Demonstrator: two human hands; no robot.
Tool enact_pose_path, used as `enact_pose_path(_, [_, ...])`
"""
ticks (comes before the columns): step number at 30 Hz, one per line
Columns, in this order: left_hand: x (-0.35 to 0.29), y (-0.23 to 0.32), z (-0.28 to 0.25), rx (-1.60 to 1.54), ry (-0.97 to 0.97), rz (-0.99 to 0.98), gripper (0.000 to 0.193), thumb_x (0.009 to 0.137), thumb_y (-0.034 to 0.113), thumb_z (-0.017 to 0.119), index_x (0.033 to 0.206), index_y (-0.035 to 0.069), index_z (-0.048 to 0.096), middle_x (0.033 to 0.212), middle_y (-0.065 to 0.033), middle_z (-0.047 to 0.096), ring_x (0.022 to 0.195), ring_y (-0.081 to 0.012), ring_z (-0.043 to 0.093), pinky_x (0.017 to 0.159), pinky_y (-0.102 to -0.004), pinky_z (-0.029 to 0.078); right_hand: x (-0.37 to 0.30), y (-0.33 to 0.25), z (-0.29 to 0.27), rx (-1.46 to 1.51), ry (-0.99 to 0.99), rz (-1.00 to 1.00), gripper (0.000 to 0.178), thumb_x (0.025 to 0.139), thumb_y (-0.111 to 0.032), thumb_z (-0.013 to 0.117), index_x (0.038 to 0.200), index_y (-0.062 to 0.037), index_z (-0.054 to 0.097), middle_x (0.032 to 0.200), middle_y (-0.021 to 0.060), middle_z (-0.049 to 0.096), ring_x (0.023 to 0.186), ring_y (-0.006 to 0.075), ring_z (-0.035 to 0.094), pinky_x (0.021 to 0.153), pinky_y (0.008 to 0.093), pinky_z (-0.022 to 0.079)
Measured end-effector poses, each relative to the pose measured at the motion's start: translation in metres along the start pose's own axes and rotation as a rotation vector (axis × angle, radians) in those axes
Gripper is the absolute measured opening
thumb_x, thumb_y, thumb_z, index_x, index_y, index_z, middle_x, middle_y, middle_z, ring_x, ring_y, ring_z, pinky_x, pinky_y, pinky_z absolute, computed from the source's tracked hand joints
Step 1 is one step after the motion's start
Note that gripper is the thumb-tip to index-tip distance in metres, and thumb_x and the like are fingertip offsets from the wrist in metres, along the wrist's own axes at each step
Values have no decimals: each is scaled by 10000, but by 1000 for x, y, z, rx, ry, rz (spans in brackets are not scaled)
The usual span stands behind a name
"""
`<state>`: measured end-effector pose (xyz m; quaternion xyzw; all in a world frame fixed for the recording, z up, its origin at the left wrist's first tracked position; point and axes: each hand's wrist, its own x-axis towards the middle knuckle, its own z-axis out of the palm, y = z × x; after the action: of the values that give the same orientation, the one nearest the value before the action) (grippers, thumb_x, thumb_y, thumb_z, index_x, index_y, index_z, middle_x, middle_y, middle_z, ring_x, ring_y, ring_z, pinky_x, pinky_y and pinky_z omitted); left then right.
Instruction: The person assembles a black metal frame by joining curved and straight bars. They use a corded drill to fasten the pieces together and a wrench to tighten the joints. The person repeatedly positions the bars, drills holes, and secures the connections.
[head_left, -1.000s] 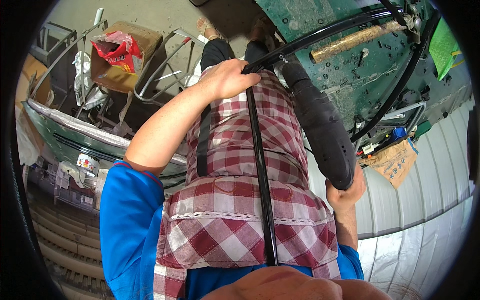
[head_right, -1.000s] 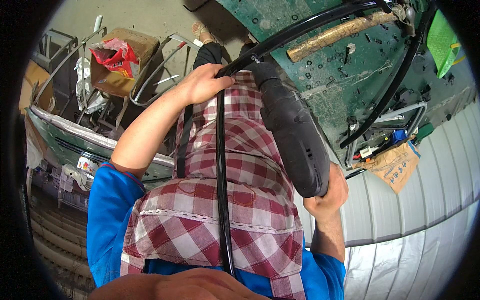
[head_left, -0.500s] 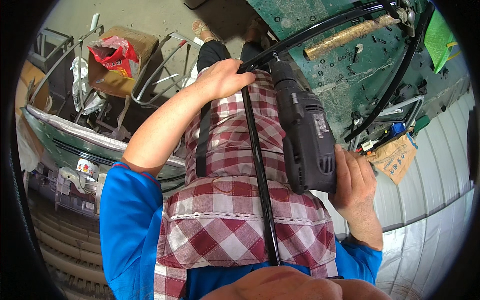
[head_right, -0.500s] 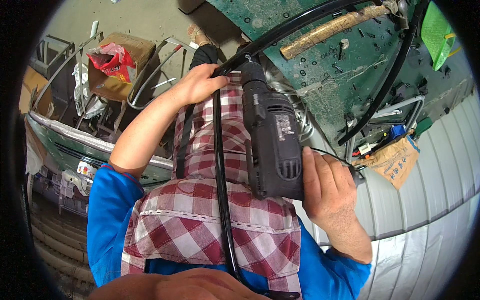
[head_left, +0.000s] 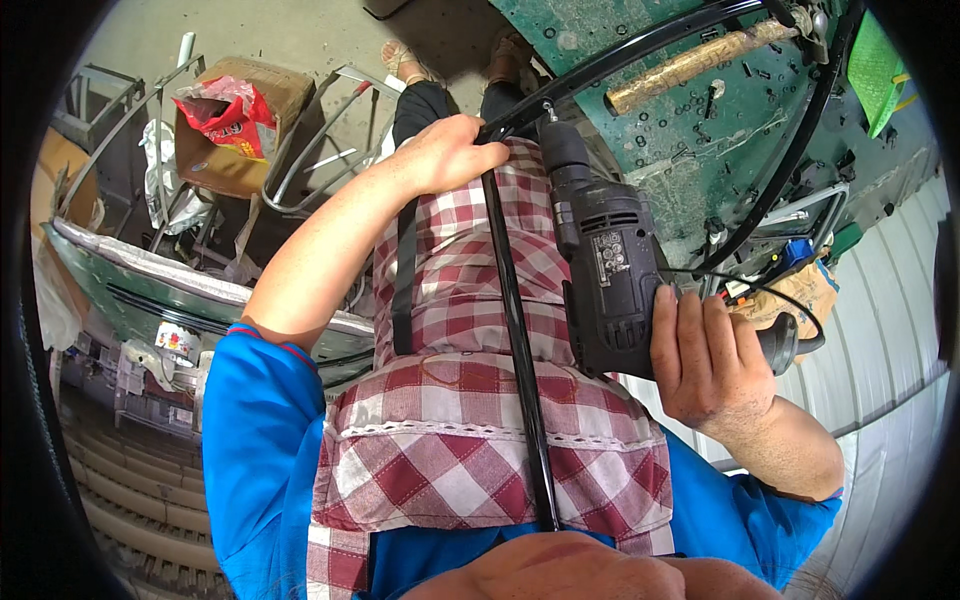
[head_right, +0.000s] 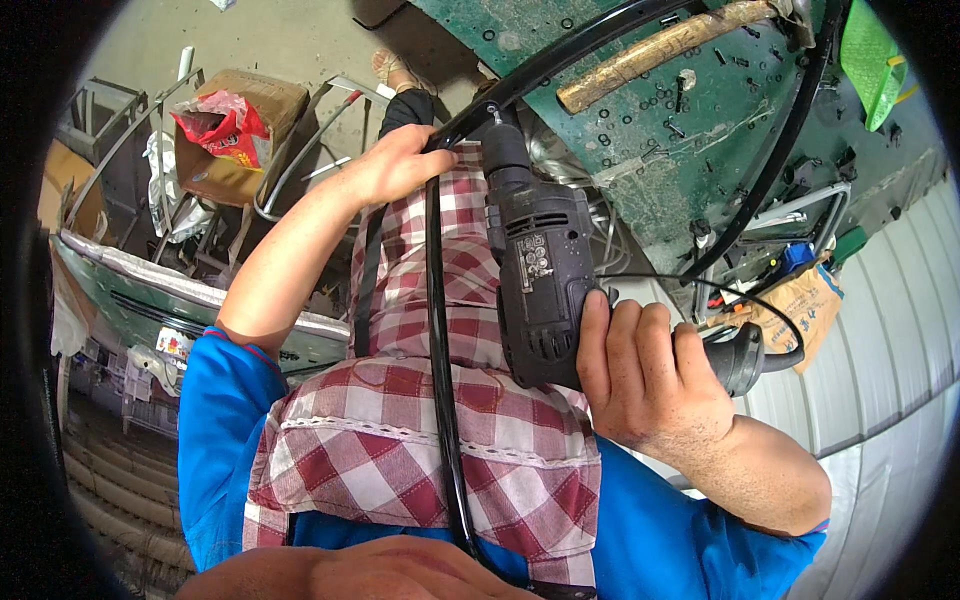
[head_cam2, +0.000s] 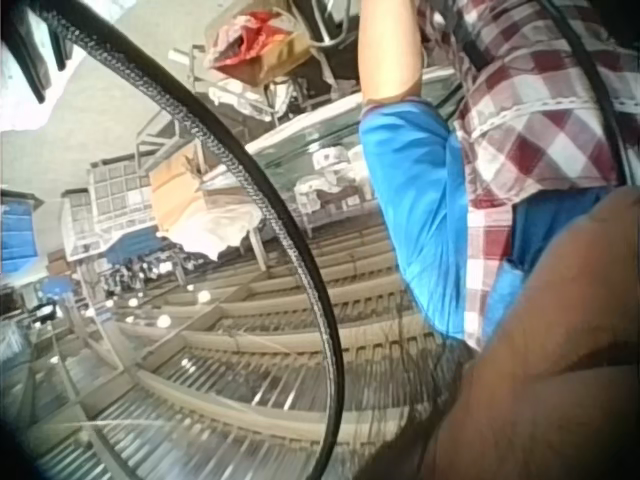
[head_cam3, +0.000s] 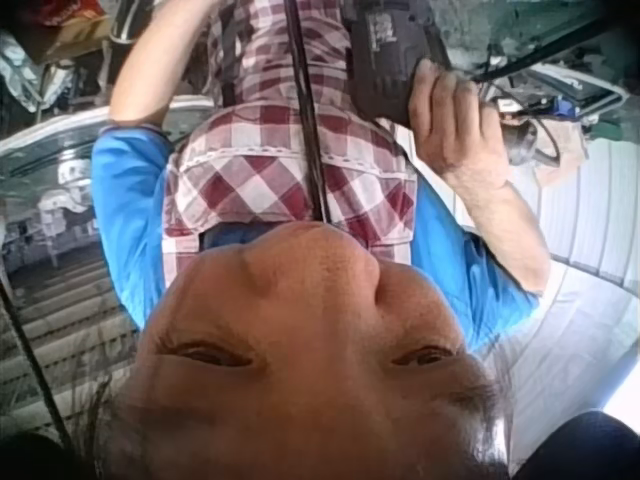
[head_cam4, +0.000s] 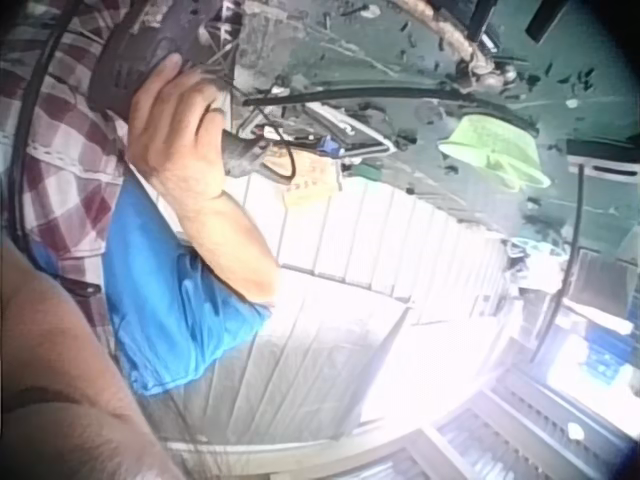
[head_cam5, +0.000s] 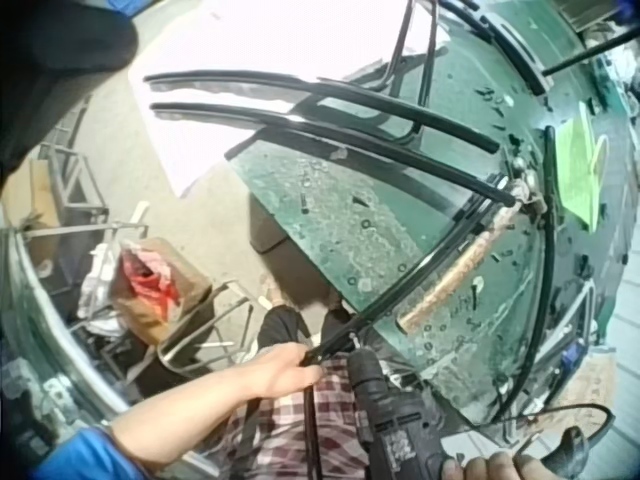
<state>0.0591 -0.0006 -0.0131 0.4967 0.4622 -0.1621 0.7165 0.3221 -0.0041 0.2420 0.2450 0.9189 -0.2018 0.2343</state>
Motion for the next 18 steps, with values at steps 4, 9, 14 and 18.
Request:
enact_pose_path(4, [3, -2, 2, -21, -15, 1, 480, 806, 395, 558, 936, -62, 630, 778, -236, 643, 801, -345, 657, 757, -413, 495, 1, -5, -3, 62, -18, 81, 407, 753, -91, 578, 1119, 84, 607, 886, 156, 628, 805, 266, 603, 616, 326, 470])
enact_pose_path(9, [1, 2, -3, -19, -40, -12, 473, 802, 388, 557, 943, -56, 630, 791, -234, 647, 811, -346, 656, 766, -410, 493, 0, 5, -2, 212, 64, 222, 474, 693, -103, 591, 1134, 70, 615, 955, 152, 621, 830, 258, 610, 652, 320, 486])
enact_pose_path(14, [3, -1, -7, 12, -40, 15, 479, 812, 398, 555, 943, -57, 632, 797, -237, 650, 814, -343, 657, 764, -408, 493, -10, 15, 10, 379, 135, 352, 519, 638, -99, 598, 1127, 74, 626, 966, 157, 626, 865, 265, 627, 693, 344, 512])
enact_pose_path(18, [-2, 2, -13, -3, -78, 18, 453, 850, 366, 571, 983, -66, 600, 787, -194, 622, 775, -270, 605, 745, -387, 471, -21, 3, 32, 541, 153, 450, 642, 571, -35, 635, 1203, 66, 586, 983, 167, 631, 894, 300, 630, 741, 376, 516])
